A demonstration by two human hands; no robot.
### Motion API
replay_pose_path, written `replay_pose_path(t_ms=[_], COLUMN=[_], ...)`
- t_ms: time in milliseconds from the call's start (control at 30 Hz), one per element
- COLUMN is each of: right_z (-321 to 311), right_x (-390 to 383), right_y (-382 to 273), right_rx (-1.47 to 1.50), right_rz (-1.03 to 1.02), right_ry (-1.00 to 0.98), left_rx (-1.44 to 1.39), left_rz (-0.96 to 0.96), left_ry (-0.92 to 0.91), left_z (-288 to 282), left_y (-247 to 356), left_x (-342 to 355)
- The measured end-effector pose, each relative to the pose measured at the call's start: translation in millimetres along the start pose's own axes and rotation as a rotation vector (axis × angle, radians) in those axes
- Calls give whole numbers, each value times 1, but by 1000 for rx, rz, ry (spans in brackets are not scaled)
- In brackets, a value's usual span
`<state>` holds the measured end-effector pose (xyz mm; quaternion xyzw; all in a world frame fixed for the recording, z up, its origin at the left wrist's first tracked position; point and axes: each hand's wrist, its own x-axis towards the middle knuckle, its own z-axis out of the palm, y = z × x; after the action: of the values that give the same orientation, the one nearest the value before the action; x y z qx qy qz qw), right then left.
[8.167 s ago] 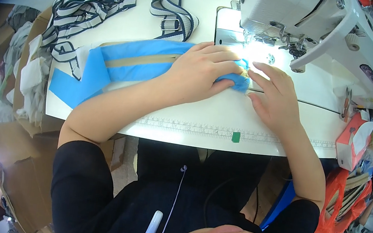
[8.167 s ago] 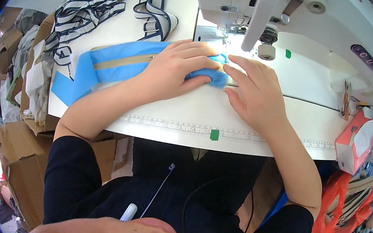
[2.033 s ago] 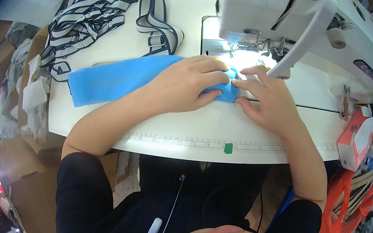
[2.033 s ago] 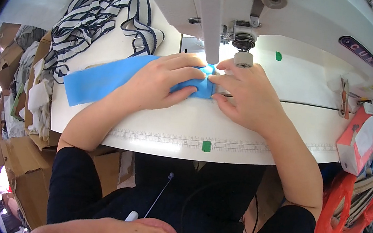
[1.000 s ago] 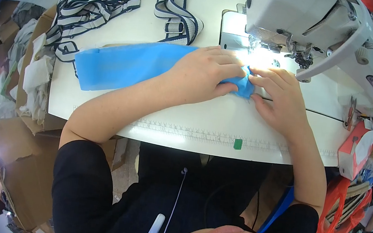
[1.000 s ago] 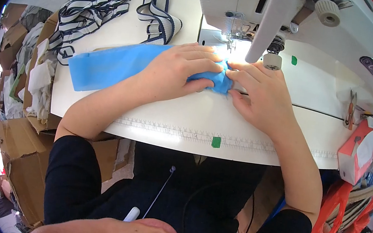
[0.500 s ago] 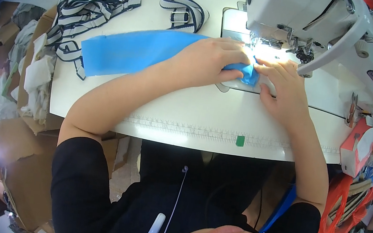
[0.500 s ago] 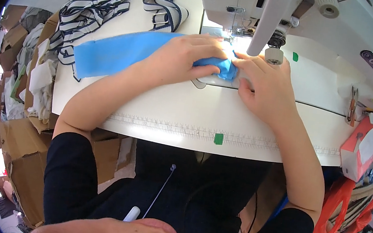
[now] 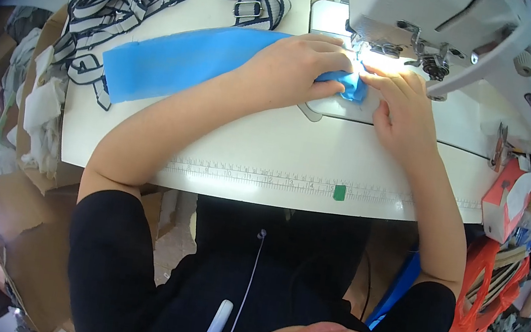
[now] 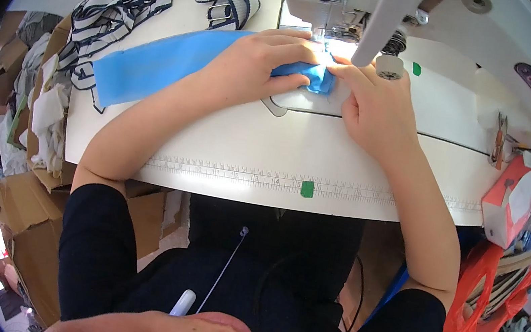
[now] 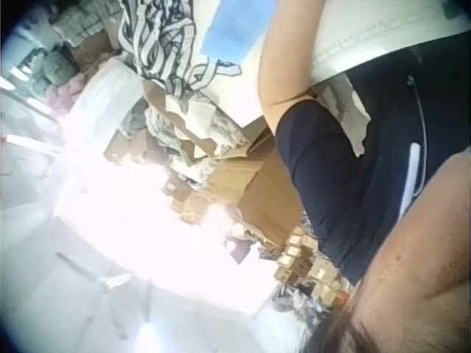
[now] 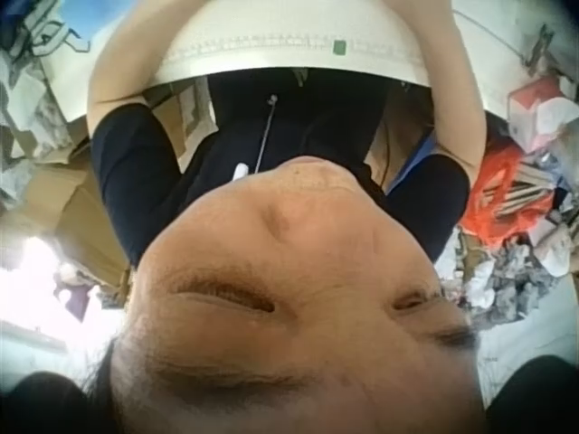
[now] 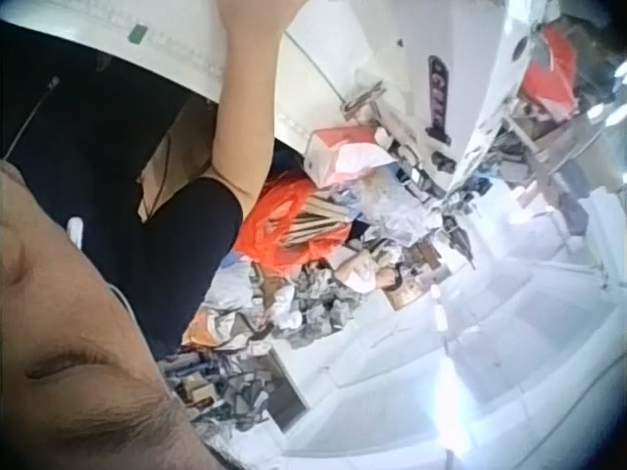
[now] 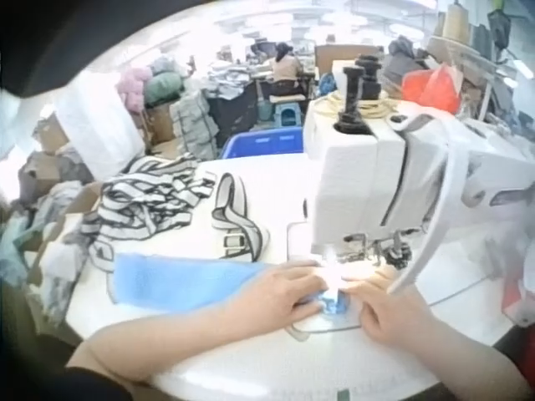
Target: Sewing fabric and straps together using an industrial sewing machine.
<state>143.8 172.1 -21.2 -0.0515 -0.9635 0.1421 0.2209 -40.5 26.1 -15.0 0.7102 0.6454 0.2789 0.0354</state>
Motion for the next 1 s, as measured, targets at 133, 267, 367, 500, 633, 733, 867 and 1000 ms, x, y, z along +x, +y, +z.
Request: replay_pose_path(t_ms=[133, 267, 367, 500, 633, 733, 867, 1000], right_z=[-1, 0, 1, 2, 3, 1, -4, -4], right_x=[-4, -9, -8, -5, -5, -6, -6, -7], right_y=[2, 4, 7, 7, 9, 9, 8, 10], right_rx=[39, 14, 33, 61, 62, 67, 101, 115], right_rz=[15, 31, 21, 49, 36, 14, -18, -60], right_ry=[-16, -15, 3, -17, -9, 22, -24, -42], left_rx=[15, 22, 21, 33, 55, 99, 163, 160], left_rz=[-39, 17, 11, -2, 7, 34, 108, 177], left_ry=[-6, 16, -10, -8, 35, 83, 128, 116], left_z=[4, 5, 5, 4, 6, 6, 1, 1], left_y=[4, 6, 4, 1, -1, 0, 5, 2], left_x=[-4, 0, 0, 4, 3, -1, -2, 0])
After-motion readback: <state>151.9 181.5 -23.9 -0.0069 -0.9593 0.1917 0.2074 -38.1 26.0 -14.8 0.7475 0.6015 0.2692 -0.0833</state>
